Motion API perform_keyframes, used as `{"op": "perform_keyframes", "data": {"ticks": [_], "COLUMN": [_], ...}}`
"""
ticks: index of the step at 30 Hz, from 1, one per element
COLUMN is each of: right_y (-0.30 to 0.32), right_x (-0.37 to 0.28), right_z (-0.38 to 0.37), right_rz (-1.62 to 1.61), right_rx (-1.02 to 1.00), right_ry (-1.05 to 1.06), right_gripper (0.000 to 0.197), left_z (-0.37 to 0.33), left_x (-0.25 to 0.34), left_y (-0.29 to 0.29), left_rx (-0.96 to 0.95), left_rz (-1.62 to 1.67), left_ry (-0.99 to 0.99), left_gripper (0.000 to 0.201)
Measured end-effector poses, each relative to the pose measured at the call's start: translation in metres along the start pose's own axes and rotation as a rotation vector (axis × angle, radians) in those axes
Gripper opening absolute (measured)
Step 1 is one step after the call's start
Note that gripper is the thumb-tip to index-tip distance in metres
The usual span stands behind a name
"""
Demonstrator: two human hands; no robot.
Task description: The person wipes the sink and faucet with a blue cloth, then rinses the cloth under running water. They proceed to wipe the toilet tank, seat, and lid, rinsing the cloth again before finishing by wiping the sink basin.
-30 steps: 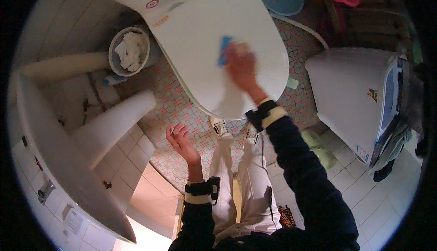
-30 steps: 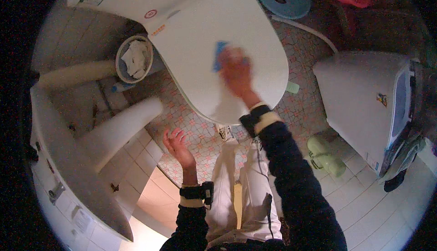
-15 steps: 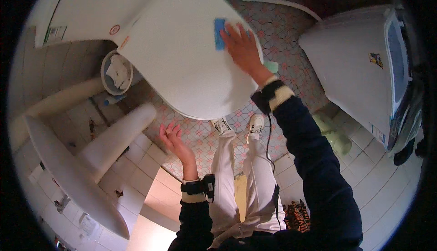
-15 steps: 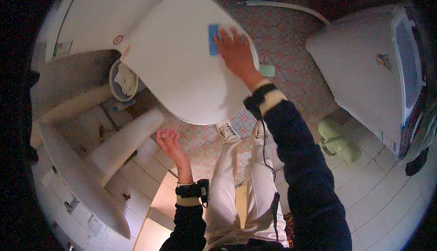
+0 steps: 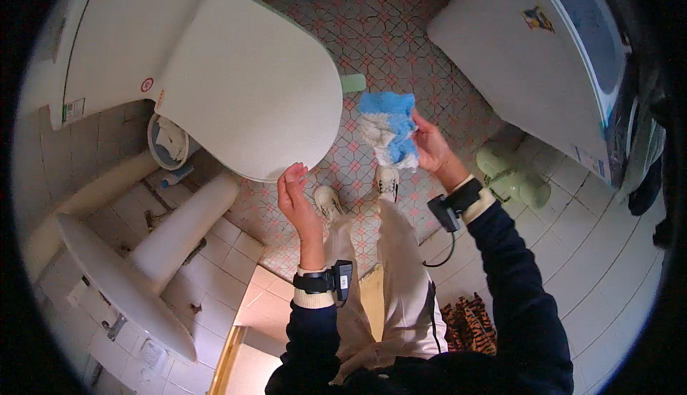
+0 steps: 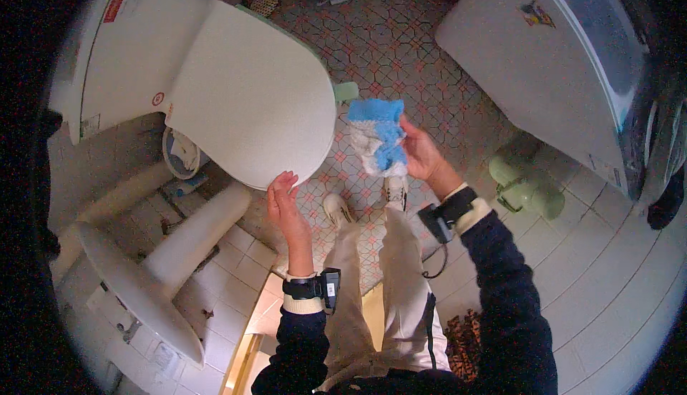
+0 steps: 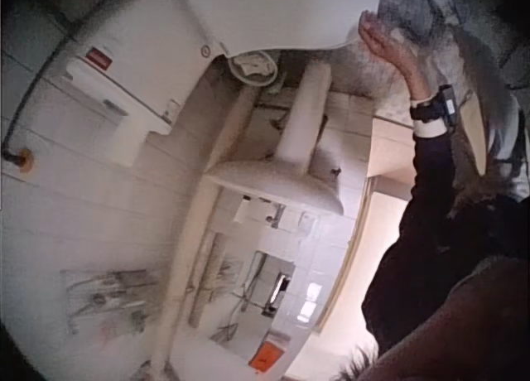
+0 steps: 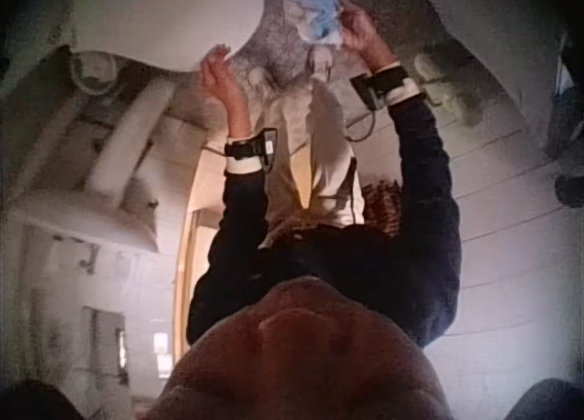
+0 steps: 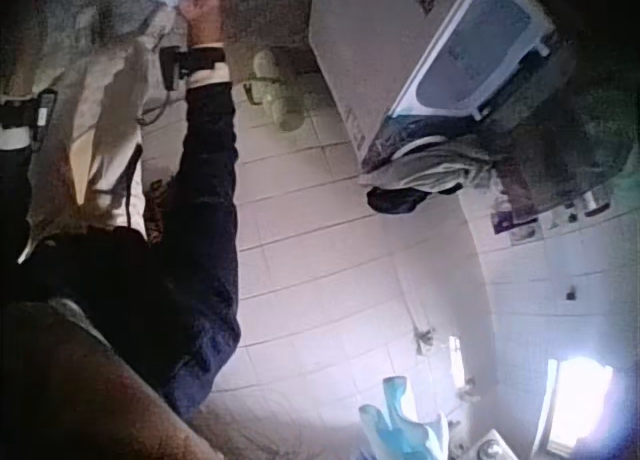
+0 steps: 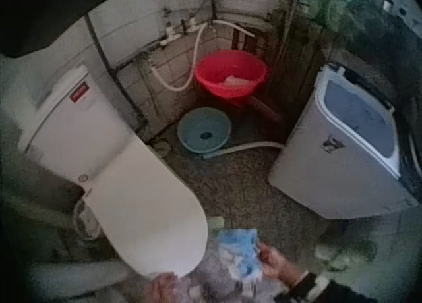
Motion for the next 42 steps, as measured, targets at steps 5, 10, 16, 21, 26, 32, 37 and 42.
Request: {"op": "perform_keyframes", "data": {"ticks": [5, 10, 16, 21, 26, 32, 37, 42], "right_y": [-0.033, -0.054, 0.002, 0.083, 0.072, 0.092, 0.182, 0.198], "right_x": [-0.045, -0.088, -0.044, 0.013, 0.058, 0.097, 0.055, 0.038], "right_z": [0.108, 0.193, 0.135, 0.021, -0.081, -0.177, -0.282, -0.281], "right_rz": [0.578, 1.827, 1.669, 0.839, 0.663, 0.864, 1.341, 0.689], "right_rx": [0.197, -0.163, 0.159, 0.299, 0.395, 0.236, 0.378, 0.054], "right_ry": [-0.214, -0.649, -0.156, 0.559, 1.115, 1.306, 1.052, 0.791], "right_gripper": [0.047, 0.044, 0.048, 0.036, 0.045, 0.047, 0.046, 0.048], "left_z": [-0.002, -0.024, -0.049, -0.062, -0.078, -0.064, -0.061, -0.063], "left_x": [-0.013, -0.034, -0.033, -0.018, -0.009, -0.013, -0.011, -0.012], "left_y": [0.009, 0.030, 0.036, 0.018, -0.008, -0.012, -0.012, -0.015], "left_rx": [-0.072, -0.213, -0.390, -0.514, -0.547, -0.601, -0.538, -0.516], "left_rz": [-0.211, -0.519, -0.843, -0.990, -1.181, -1.243, -1.274, -1.361], "left_ry": [-0.087, -0.005, -0.336, -0.606, -0.732, -0.689, -0.853, -0.897], "left_gripper": [0.030, 0.029, 0.039, 0.053, 0.065, 0.077, 0.082, 0.085]}}
Point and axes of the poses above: each hand's wrist, its own z-axis away from the middle knuckle, its own y-axis out of the back of the hand, x = y × z, the point moved 2 cm from there along -z, towards the middle knuckle, and after that the axes turned 1 degree about -x, right-handed, at the moved point
